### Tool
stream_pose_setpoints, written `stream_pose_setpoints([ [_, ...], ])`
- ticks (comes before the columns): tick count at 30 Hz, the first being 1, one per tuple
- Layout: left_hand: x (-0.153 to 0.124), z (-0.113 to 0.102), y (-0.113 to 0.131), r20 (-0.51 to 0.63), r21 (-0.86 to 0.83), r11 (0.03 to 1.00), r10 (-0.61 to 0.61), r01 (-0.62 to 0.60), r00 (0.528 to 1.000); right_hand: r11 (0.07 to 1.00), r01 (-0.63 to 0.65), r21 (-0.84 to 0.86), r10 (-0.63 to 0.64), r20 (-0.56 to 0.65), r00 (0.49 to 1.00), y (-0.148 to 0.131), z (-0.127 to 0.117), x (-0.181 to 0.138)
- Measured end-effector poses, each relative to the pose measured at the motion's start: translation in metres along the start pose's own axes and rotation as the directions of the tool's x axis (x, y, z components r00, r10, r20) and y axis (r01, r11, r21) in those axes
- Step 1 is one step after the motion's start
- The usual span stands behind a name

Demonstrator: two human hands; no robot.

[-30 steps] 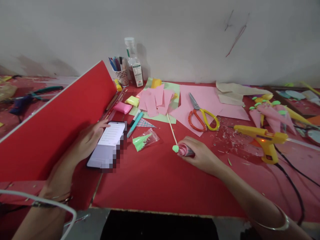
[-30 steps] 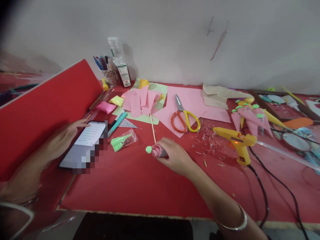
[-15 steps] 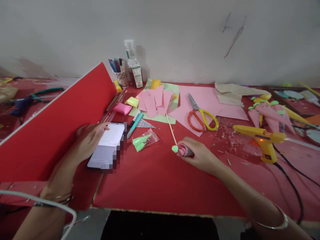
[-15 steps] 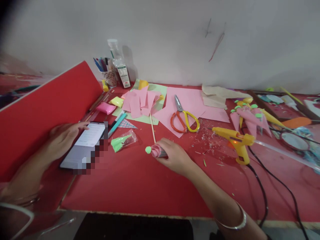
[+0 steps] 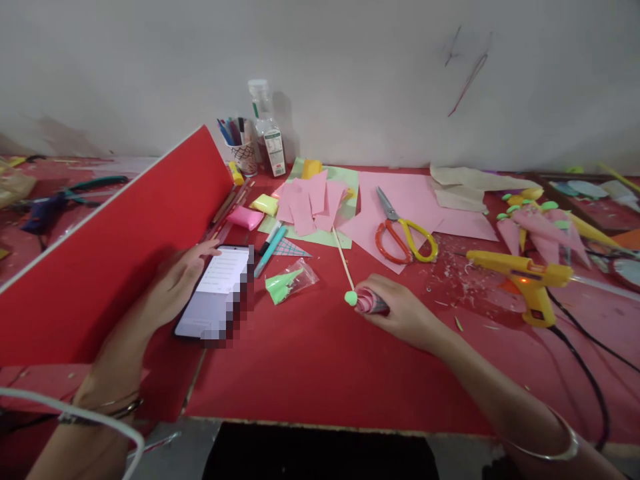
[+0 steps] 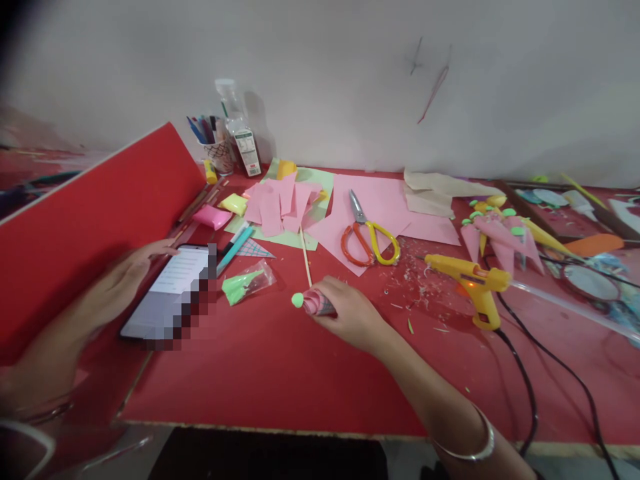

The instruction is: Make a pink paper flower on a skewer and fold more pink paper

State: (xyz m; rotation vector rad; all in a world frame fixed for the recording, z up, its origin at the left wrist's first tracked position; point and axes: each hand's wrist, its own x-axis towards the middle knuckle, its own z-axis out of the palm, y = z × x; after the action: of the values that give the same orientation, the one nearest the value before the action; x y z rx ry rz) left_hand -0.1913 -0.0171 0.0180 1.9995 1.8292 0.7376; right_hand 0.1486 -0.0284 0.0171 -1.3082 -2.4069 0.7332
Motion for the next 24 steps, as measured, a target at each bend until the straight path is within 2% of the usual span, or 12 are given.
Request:
stream_pose_setpoints([
  [2, -0.001, -0.001, 0.000, 0.004, 0.007, 1.000, -0.006, 0.006, 1.000, 1.000, 0.004, -0.001, -0.004, -0.006, 1.000, 0.000, 0.000, 0.000],
  [7, 0.000, -0.002, -0.004, 0.093, 0.157, 0.987, 0.000, -0.014, 0.996, 1.000, 0.020, 0.008, -0.020, -0.011, 1.000, 0.001, 0.001, 0.001],
  [10, 0.001, -0.002, -0.003, 0.097, 0.210, 0.978, -0.015, -0.006, 0.995, 1.000, 0.015, 0.008, -0.015, -0.008, 1.000, 0.002, 0.001, 0.001],
  [16, 0.003, -0.003, 0.002, 0.096, 0.194, 0.980, -0.068, 0.049, 0.993, 1.000, 0.016, 0.000, -0.016, -0.009, 1.000, 0.003, 0.002, -0.001],
  [18, 0.002, -0.004, 0.005, 0.068, 0.143, 0.989, -0.056, 0.045, 0.996, 1.000, 0.012, 0.001, -0.012, -0.005, 1.000, 0.003, 0.002, -0.001],
  [22, 0.000, -0.006, 0.007, -0.066, 0.059, 0.998, 0.009, -0.006, 0.998, 1.000, 0.008, -0.002, -0.008, -0.006, 1.000, 0.002, 0.001, 0.000],
  [24, 0.000, -0.007, 0.005, -0.058, 0.075, 0.997, 0.031, -0.027, 0.998, 1.000, 0.014, -0.003, -0.014, -0.010, 1.000, 0.002, 0.001, 0.000],
])
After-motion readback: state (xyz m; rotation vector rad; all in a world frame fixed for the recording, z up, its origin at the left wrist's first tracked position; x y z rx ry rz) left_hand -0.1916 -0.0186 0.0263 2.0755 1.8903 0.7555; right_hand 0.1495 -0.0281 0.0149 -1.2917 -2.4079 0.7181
